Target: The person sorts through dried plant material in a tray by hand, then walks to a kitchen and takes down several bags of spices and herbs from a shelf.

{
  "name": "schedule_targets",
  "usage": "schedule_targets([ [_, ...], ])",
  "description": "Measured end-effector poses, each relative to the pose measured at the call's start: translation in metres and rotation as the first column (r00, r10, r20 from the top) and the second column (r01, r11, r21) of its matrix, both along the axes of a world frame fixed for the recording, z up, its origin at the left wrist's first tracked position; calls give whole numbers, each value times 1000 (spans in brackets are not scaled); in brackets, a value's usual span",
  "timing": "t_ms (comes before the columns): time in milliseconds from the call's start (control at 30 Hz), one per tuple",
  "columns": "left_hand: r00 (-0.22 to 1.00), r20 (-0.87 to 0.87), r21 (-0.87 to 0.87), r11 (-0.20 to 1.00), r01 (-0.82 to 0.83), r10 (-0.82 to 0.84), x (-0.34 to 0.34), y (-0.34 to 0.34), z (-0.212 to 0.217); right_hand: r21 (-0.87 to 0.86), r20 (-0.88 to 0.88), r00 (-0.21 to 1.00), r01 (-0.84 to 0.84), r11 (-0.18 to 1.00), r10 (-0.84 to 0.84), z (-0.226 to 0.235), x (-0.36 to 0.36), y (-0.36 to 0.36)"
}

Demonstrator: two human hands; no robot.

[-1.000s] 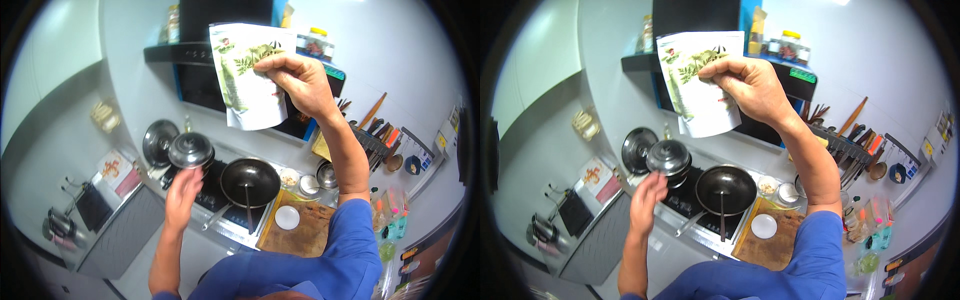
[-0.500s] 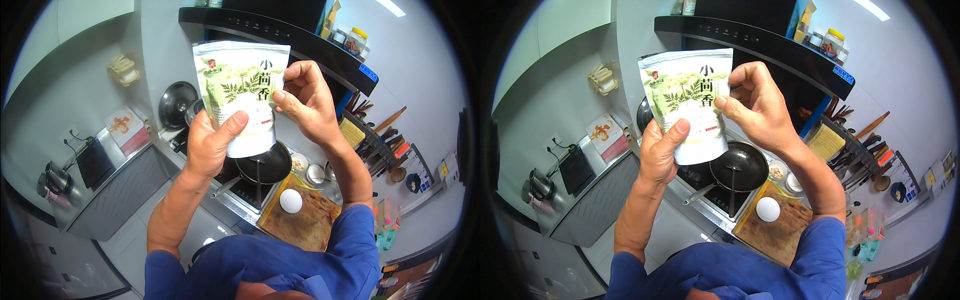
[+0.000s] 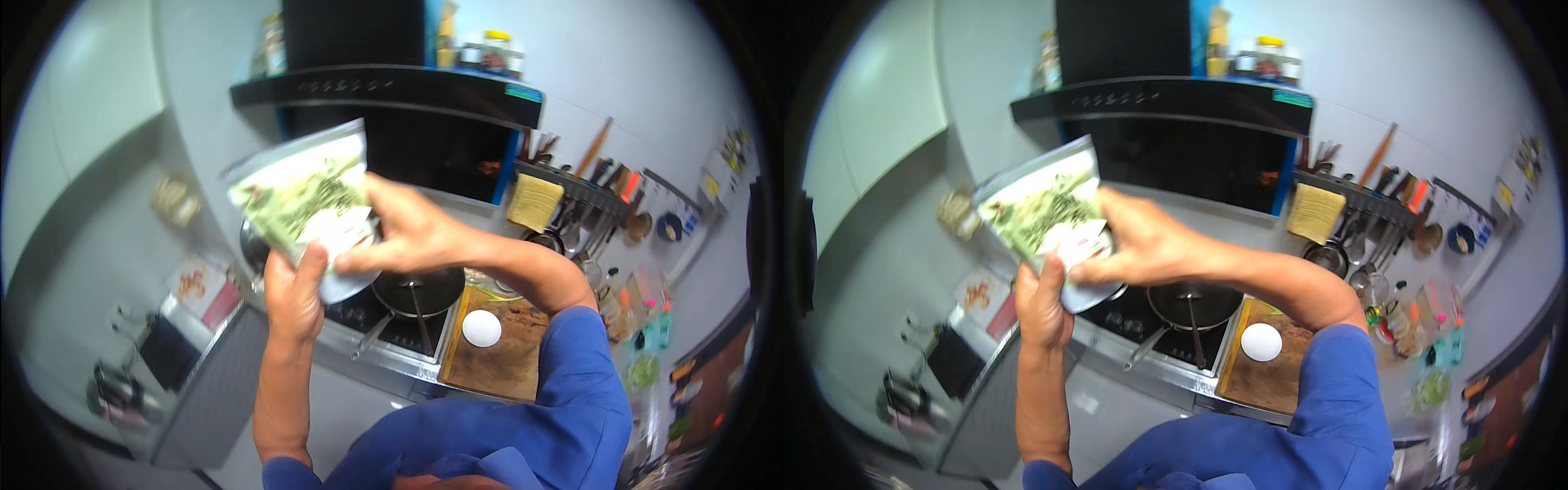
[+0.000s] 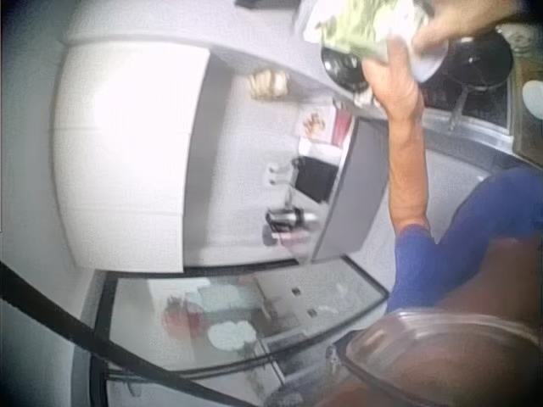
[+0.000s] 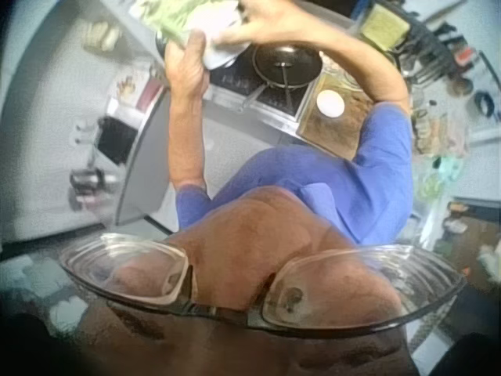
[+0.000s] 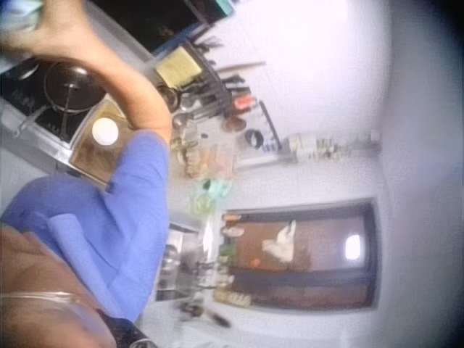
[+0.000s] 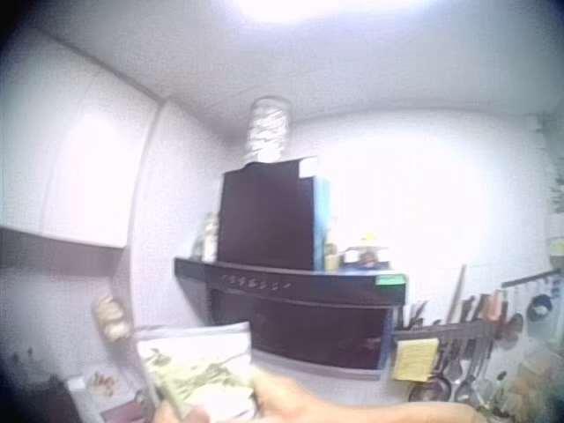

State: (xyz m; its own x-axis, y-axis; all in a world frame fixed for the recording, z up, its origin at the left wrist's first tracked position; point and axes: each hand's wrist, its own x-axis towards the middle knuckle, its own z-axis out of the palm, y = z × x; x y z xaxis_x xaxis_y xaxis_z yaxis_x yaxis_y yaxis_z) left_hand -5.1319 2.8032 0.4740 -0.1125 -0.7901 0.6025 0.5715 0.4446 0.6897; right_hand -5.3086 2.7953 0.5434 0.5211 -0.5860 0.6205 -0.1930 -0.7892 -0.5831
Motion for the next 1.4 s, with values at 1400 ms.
schedule_targets([
  [1400, 865, 122, 910, 293, -293, 487, 89, 97, -341, -456, 244, 415, 847, 274, -877, 203, -285, -174],
])
